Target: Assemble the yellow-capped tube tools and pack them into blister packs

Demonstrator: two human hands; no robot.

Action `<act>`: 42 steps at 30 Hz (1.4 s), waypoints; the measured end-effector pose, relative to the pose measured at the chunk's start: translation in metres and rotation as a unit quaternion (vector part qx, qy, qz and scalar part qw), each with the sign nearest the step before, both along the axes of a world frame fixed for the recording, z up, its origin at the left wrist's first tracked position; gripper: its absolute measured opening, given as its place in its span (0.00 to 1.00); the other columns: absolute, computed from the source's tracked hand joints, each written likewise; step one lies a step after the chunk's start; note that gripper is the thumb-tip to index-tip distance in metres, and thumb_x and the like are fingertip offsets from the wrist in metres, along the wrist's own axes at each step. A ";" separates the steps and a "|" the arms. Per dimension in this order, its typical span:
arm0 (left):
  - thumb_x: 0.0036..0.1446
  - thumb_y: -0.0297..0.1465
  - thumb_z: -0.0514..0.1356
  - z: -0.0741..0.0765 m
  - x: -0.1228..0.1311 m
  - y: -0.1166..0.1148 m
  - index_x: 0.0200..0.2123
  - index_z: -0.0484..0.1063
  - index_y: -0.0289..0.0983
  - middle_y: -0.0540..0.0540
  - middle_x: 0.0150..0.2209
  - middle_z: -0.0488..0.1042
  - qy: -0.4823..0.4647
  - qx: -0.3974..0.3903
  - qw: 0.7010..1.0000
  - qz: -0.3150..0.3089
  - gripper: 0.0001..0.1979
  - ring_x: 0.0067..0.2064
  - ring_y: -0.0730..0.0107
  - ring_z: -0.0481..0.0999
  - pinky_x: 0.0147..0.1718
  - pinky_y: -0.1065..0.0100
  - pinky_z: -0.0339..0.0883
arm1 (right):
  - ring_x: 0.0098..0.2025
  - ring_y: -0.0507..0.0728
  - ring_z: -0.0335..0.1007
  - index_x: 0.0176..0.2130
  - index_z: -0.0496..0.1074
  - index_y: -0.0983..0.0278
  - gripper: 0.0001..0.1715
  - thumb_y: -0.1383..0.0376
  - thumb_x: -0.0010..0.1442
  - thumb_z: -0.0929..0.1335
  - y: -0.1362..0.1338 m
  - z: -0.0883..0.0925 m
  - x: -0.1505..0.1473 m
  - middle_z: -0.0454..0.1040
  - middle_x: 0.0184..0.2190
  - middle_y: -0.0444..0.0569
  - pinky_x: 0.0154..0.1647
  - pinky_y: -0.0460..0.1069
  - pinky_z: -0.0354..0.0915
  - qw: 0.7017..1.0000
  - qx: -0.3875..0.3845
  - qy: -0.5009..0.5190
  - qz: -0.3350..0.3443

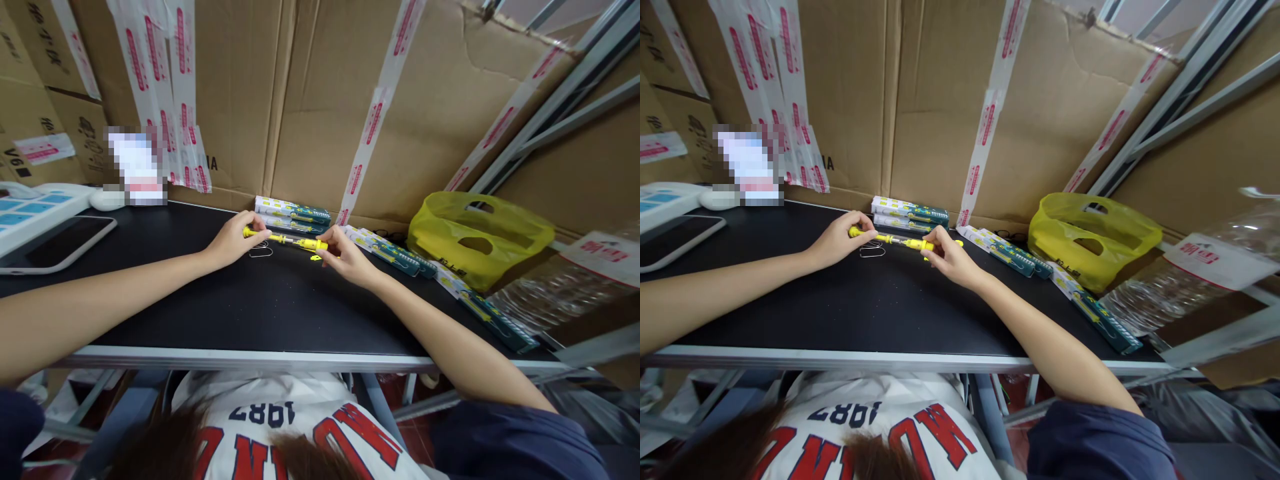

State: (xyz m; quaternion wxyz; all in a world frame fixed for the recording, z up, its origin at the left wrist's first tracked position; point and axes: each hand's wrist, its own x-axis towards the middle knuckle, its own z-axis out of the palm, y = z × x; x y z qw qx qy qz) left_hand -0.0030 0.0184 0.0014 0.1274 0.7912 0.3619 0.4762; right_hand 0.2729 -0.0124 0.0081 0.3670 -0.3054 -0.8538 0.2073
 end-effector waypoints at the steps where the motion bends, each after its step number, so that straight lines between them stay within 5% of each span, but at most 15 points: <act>1: 0.56 0.36 0.60 -0.001 -0.001 0.001 0.33 0.68 0.36 0.49 0.33 0.69 0.024 0.011 1.000 -0.004 0.09 0.37 0.70 0.69 0.39 0.67 0.63 | 0.26 0.50 0.64 0.40 0.57 0.59 0.13 0.55 0.64 0.64 0.000 0.000 0.000 0.63 0.30 0.42 0.27 0.49 0.65 1.000 -0.002 -0.006 0.002; 11: 0.51 0.39 0.64 -0.009 0.002 -0.002 0.37 0.68 0.37 0.49 0.36 0.72 0.044 -0.024 0.998 -0.030 0.14 0.38 0.67 0.72 0.40 0.66 0.65 | 0.26 0.51 0.62 0.41 0.58 0.59 0.14 0.56 0.62 0.66 -0.002 0.002 -0.001 0.63 0.27 0.41 0.26 0.48 0.62 1.000 -0.003 -0.013 0.010; 19: 0.61 0.39 0.55 -0.003 0.000 -0.009 0.47 0.70 0.39 0.44 0.47 0.72 0.154 0.074 0.984 -0.041 0.14 0.48 0.61 0.70 0.48 0.60 0.61 | 0.27 0.50 0.59 0.39 0.55 0.59 0.14 0.60 0.61 0.67 -0.005 0.001 -0.003 0.59 0.30 0.41 0.26 0.46 0.61 0.999 0.043 -0.030 -0.002; 23: 0.63 0.38 0.53 -0.002 0.002 -0.011 0.44 0.71 0.40 0.45 0.46 0.73 0.194 0.079 0.977 -0.050 0.13 0.47 0.60 0.69 0.50 0.59 0.60 | 0.26 0.50 0.58 0.37 0.57 0.59 0.12 0.61 0.60 0.67 -0.007 0.004 -0.002 0.60 0.31 0.42 0.25 0.47 0.60 0.998 0.047 -0.053 0.000; 42: 0.63 0.35 0.55 -0.004 0.002 -0.004 0.44 0.74 0.37 0.42 0.48 0.70 0.123 0.125 0.983 -0.062 0.12 0.52 0.63 0.71 0.54 0.54 0.64 | 0.27 0.50 0.63 0.40 0.57 0.60 0.11 0.61 0.63 0.66 -0.010 0.021 0.005 0.65 0.28 0.42 0.28 0.46 0.61 0.998 0.018 -0.062 0.015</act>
